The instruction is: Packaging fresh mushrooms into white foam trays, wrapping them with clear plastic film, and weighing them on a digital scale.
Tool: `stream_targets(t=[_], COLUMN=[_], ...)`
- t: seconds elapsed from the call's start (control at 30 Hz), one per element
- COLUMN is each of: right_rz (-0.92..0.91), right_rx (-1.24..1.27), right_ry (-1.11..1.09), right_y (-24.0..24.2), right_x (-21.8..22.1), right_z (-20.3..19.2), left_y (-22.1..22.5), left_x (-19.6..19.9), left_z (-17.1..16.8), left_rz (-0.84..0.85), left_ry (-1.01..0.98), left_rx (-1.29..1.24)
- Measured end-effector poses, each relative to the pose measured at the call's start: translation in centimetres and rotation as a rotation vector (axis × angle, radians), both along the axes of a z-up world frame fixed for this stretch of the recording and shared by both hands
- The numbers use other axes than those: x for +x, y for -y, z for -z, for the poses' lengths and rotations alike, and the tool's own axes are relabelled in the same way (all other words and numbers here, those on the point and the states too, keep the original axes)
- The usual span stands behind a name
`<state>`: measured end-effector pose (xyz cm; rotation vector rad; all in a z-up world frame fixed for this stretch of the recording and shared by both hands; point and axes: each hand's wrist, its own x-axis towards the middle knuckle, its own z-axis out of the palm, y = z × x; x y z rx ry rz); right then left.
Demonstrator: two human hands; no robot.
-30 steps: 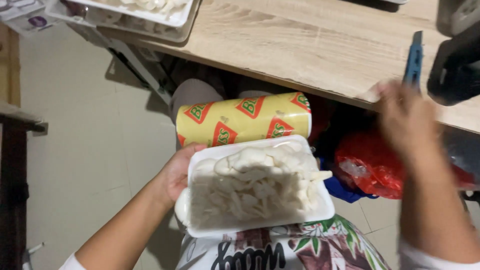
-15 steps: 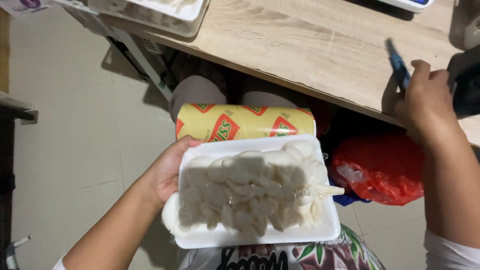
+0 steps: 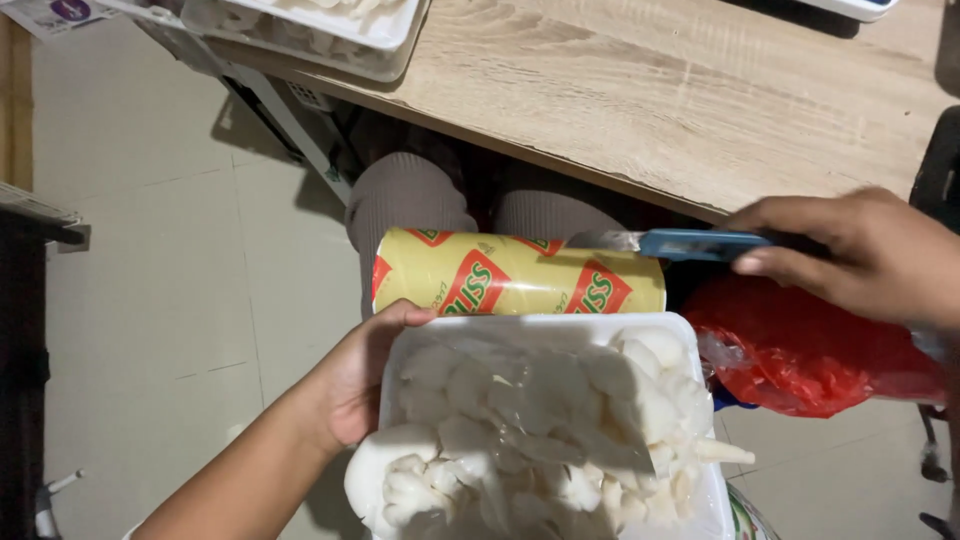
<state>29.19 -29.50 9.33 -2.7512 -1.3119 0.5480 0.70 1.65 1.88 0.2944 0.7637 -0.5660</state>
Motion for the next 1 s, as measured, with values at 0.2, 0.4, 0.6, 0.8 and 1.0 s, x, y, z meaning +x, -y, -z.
stream_targets(t=[0.2, 0.4, 0.6, 0.8, 1.0], right_rz=[-0.142, -0.233, -0.533, -0.580, -0.413], right_rx=[-0.186, -0.282, -0.258, -0.336, -0.835], right_ry=[-0.173, -0.325, -0.330, -0.238, -0.048], right_y=[-6.8, -10.2, -12.5, -11.7, -6.8], right_x=[-0.8, -1.2, -2.0, -2.0, -3.8], right_z=[-2.5, -2.3, -0.9, -0.1, -5.2], left_y=[-0.3, -0.6, -0.5, -0.7, -0.6], left_x=[-0.6, -1.0, -1.0, -1.0, -1.2], left_z=[1.3, 1.0, 0.6, 0.9, 0.7], left_rz=[-0.021, 0.009, -0.011, -0.075, -0.067], left_ry=[-0.108, -0.003, -0.009, -0.058, -0.052], left_rx=[0.131, -0.063, -0.012, 0.077, 0.026])
